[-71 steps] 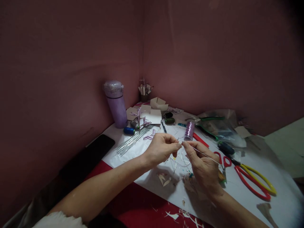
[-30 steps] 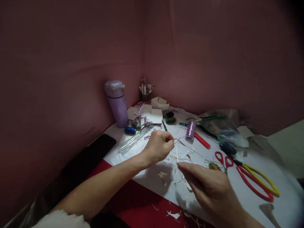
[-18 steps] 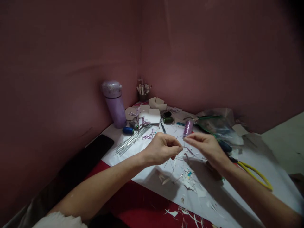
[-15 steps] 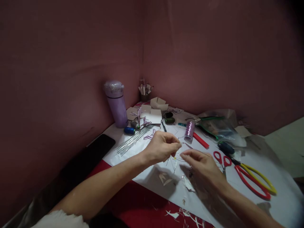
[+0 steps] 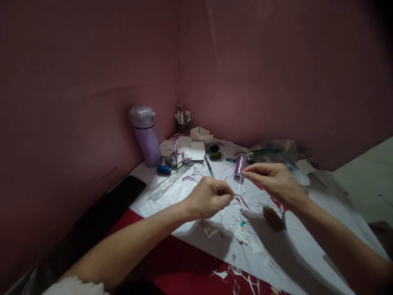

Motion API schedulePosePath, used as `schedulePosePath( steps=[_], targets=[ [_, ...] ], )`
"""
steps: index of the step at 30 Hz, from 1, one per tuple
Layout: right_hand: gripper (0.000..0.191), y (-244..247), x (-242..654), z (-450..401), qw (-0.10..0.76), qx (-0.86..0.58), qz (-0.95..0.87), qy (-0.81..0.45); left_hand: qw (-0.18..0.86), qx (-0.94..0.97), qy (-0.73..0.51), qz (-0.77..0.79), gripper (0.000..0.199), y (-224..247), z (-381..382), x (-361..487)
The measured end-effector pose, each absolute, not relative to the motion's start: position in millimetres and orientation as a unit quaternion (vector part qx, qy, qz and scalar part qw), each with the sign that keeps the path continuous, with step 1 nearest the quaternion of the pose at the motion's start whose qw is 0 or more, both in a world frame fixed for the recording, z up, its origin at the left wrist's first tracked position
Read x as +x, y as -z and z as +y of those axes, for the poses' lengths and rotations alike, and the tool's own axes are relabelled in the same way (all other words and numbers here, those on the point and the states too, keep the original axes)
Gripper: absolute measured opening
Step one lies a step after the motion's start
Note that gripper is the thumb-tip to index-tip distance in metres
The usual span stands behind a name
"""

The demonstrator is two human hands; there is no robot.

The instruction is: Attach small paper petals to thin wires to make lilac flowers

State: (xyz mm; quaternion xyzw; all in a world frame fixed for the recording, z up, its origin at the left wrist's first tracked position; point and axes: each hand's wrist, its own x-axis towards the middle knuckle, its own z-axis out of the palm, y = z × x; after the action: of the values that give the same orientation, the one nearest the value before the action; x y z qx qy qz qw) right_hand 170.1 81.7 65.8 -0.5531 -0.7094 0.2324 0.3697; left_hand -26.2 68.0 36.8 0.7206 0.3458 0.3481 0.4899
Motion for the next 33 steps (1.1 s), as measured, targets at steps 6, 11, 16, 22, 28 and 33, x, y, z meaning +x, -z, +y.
schedulePosePath(
  steps=[6, 11, 16, 22, 28, 33],
  targets=[
    [0.022, -9.9, 154.4, 33.9, 0.345, -0.545, -0.704, -0.298, 0.541, 0.636, -0.391, 0.387, 0.013, -40.0, 72.5, -26.1],
    [0.024, -35.3, 128.3, -11.5, 0.308, -0.419, -0.854, 0.010, 0.441, 0.680, -0.391, 0.436, 0.016, -35.8, 72.4, -24.2],
    [0.022, -90.3, 127.7, 1.7, 0.246, -0.425, -0.856, 0.161, 0.303, 0.797, -0.355, 0.382, 0.018, -29.0, 67.3, -25.8],
    [0.022, -83.2, 164.7, 75.6, 0.354, -0.542, -0.750, -0.134, 0.465, 0.758, -0.350, 0.294, 0.013, -33.9, 63.8, -25.0],
    [0.031, -15.8, 150.2, 46.6, 0.346, -0.566, -0.667, -0.338, 0.568, 0.638, -0.393, 0.340, 0.012, -40.7, 67.7, -23.7],
    [0.027, -19.9, 126.0, -8.4, 0.336, -0.445, -0.829, -0.055, 0.416, 0.677, -0.435, 0.423, 0.014, -36.4, 71.4, -25.2]
  ],
)
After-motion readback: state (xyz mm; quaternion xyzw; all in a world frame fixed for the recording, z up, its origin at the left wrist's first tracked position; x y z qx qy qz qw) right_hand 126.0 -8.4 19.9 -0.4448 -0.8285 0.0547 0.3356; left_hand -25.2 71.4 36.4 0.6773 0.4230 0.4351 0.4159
